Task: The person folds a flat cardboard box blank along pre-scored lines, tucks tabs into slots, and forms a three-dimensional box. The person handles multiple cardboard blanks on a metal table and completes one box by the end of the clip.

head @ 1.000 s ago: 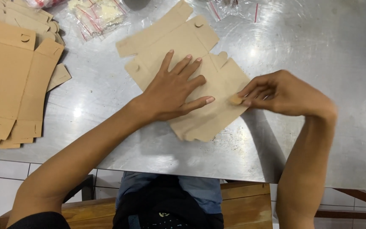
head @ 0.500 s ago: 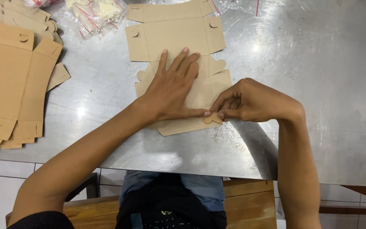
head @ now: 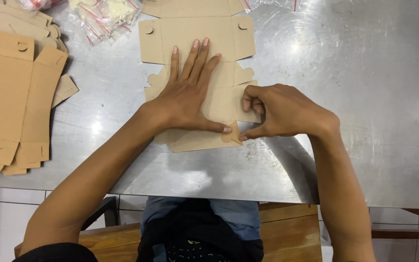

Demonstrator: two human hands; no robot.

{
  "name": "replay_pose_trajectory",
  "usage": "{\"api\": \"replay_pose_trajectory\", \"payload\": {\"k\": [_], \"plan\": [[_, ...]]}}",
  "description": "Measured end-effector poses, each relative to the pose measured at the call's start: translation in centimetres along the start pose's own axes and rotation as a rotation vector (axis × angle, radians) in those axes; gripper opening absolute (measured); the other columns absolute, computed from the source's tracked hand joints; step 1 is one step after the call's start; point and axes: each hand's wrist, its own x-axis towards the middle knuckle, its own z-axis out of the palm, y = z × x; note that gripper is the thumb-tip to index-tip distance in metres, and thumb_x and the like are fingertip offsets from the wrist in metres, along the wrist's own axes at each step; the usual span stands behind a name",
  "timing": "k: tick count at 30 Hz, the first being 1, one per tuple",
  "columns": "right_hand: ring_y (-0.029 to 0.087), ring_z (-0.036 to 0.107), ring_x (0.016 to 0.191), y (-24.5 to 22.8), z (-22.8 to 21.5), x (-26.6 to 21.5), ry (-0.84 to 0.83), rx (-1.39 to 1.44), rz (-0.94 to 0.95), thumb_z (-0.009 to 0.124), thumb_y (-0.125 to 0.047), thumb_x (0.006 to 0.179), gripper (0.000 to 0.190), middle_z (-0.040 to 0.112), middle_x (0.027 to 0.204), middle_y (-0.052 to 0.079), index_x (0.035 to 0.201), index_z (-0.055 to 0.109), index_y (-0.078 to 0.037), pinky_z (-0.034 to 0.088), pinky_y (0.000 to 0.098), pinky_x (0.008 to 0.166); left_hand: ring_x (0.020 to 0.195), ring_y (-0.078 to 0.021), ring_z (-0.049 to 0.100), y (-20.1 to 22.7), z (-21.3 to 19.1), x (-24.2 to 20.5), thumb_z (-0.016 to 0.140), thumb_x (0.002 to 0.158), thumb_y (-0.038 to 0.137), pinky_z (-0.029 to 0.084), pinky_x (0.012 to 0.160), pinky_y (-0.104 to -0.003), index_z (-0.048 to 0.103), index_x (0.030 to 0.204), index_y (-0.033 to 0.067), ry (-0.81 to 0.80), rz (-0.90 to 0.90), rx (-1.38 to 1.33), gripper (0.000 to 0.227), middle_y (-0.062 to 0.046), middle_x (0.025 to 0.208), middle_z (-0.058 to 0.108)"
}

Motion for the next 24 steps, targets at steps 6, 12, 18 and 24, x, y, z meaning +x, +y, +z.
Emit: {"api": "replay_pose_trajectory", "payload": {"k": [6, 12, 18, 24], "plan": [[0.014, 0.056, 0.071, -0.6, 0.7, 0.3, 0.045, 0.036, -0.088, 0.093, -0.050, 0.070, 0.055, 0.060, 0.081, -0.006, 0.103, 0.059, -0.024, 0.043, 0.0330, 0.067, 0.152, -0.0388, -0.028, -0.4, 0.1, 0.0, 0.070, 0.070, 0.093, -0.022, 0.118, -0.065, 0.000, 0.166, 0.0004, -0.011, 0.033, 0.006, 0.150, -0.026, 0.166, -0.025], [0.014, 0.057, 0.073, -0.2, 0.8, 0.7, 0.050, 0.051, -0.105, 0.094, -0.044, 0.068, 0.054, 0.061, 0.083, -0.005, 0.106, 0.060, -0.023, 0.044, 0.0327, 0.068, 0.151, -0.0383, -0.031, -0.2, -0.3, 0.0, 0.069, 0.072, 0.092, -0.024, 0.116, -0.065, -0.003, 0.166, 0.0003, -0.036, 0.028, 0.004, 0.150, -0.026, 0.165, -0.027], [0.011, 0.059, 0.066, 0.2, 0.9, 1.1, 0.074, 0.121, -0.121, 0.089, -0.051, 0.077, 0.047, 0.063, 0.076, -0.008, 0.104, 0.062, -0.023, 0.045, 0.0309, 0.064, 0.151, -0.0404, -0.031, -0.2, -0.5, 0.0, 0.071, 0.069, 0.093, -0.024, 0.116, -0.065, -0.003, 0.165, 0.0005, -0.056, 0.015, 0.019, 0.153, -0.027, 0.165, -0.028], [0.011, 0.061, 0.067, 0.1, 0.8, 1.3, 0.071, 0.138, -0.082, 0.084, -0.040, 0.084, 0.031, 0.067, 0.076, -0.008, 0.100, 0.063, -0.022, 0.048, 0.0297, 0.066, 0.150, -0.0417, -0.032, -0.4, -0.5, 0.0, 0.069, 0.070, 0.095, -0.024, 0.115, -0.065, -0.006, 0.165, 0.0015, -0.065, 0.022, 0.031, 0.153, -0.029, 0.164, -0.029]]}}
